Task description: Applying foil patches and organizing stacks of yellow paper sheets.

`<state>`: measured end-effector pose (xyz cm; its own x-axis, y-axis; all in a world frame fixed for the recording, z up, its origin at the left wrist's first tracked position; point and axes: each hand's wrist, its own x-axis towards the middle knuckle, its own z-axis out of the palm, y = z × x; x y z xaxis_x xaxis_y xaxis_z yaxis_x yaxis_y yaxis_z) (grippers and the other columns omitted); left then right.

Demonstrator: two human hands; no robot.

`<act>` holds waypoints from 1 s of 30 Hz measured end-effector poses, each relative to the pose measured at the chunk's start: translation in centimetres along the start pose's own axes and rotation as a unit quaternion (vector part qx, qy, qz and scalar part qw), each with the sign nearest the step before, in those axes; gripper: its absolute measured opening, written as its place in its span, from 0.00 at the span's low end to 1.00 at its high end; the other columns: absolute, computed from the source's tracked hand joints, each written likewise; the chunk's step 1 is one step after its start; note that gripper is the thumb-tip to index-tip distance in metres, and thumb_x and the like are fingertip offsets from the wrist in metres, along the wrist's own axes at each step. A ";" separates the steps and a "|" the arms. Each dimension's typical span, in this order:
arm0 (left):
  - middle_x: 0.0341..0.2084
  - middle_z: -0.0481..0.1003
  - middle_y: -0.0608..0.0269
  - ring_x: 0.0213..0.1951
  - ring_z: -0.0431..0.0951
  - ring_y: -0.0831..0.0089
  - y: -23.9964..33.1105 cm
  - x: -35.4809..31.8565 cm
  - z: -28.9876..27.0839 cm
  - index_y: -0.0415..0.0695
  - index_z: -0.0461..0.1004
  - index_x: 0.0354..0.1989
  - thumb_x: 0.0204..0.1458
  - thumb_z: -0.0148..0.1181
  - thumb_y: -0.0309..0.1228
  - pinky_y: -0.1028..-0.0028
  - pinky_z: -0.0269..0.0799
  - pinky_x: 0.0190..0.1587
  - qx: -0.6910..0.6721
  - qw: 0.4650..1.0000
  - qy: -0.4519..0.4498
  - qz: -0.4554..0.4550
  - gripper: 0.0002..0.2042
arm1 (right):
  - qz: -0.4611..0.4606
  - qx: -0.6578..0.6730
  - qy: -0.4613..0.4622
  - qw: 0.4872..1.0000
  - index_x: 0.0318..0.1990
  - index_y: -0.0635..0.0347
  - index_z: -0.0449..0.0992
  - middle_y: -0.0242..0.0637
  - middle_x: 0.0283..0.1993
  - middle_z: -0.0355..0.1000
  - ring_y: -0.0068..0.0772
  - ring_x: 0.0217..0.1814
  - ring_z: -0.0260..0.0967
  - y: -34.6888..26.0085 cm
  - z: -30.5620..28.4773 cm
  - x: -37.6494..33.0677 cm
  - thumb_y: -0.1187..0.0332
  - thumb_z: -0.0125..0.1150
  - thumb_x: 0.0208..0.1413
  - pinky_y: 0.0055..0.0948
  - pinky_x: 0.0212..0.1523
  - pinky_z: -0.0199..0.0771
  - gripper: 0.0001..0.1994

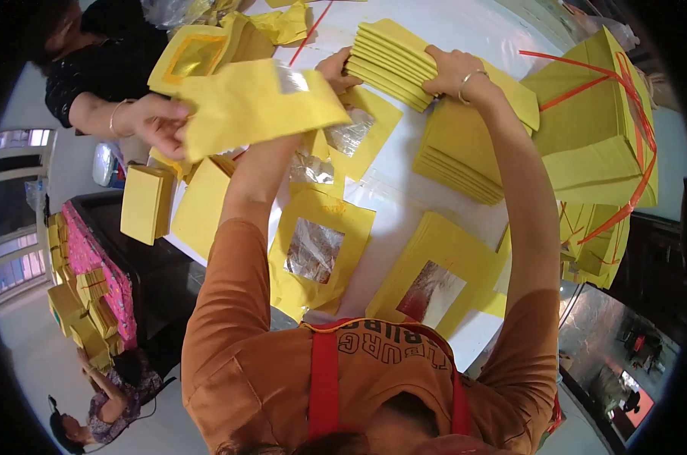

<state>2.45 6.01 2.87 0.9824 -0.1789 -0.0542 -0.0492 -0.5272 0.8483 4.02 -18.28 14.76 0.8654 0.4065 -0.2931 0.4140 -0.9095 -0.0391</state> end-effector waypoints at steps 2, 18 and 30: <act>0.34 0.73 0.57 0.36 0.74 0.70 0.0 -0.4 0.6 0.41 0.63 0.50 0.39 0.62 0.26 0.73 0.69 0.39 -0.057 0.994 0.019 0.089 0.26 | 0.004 -0.029 0.027 0.999 0.54 0.44 0.62 0.44 0.33 0.73 0.47 0.39 0.71 -0.6 1.4 -0.2 0.57 0.57 0.33 0.40 0.40 0.70 0.33; 0.41 0.74 0.53 0.44 0.73 0.57 -1.0 -2.8 -0.9 0.49 0.67 0.53 0.45 0.55 0.44 0.62 0.66 0.48 0.196 0.979 0.046 -0.019 0.25 | 0.081 -0.090 -0.007 0.993 0.58 0.41 0.56 0.34 0.50 0.68 0.36 0.53 0.65 -4.2 0.9 -2.7 0.50 0.61 0.37 0.59 0.53 0.52 0.37; 0.58 0.56 0.63 0.59 0.55 0.58 2.2 -9.9 0.2 0.61 0.62 0.55 0.36 0.62 0.48 0.53 0.57 0.56 0.406 0.904 -0.134 -0.008 0.32 | -0.180 0.068 -0.068 0.979 0.54 0.52 0.65 0.47 0.63 0.51 0.49 0.64 0.49 -10.8 11.6 -14.9 0.57 0.59 0.44 0.43 0.58 0.58 0.26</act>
<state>-7.46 6.47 5.15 0.9102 -0.3031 -0.2822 -0.2581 -0.9480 0.1860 -16.57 -15.53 8.50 0.6210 0.6953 -0.3619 0.6357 -0.7168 -0.2865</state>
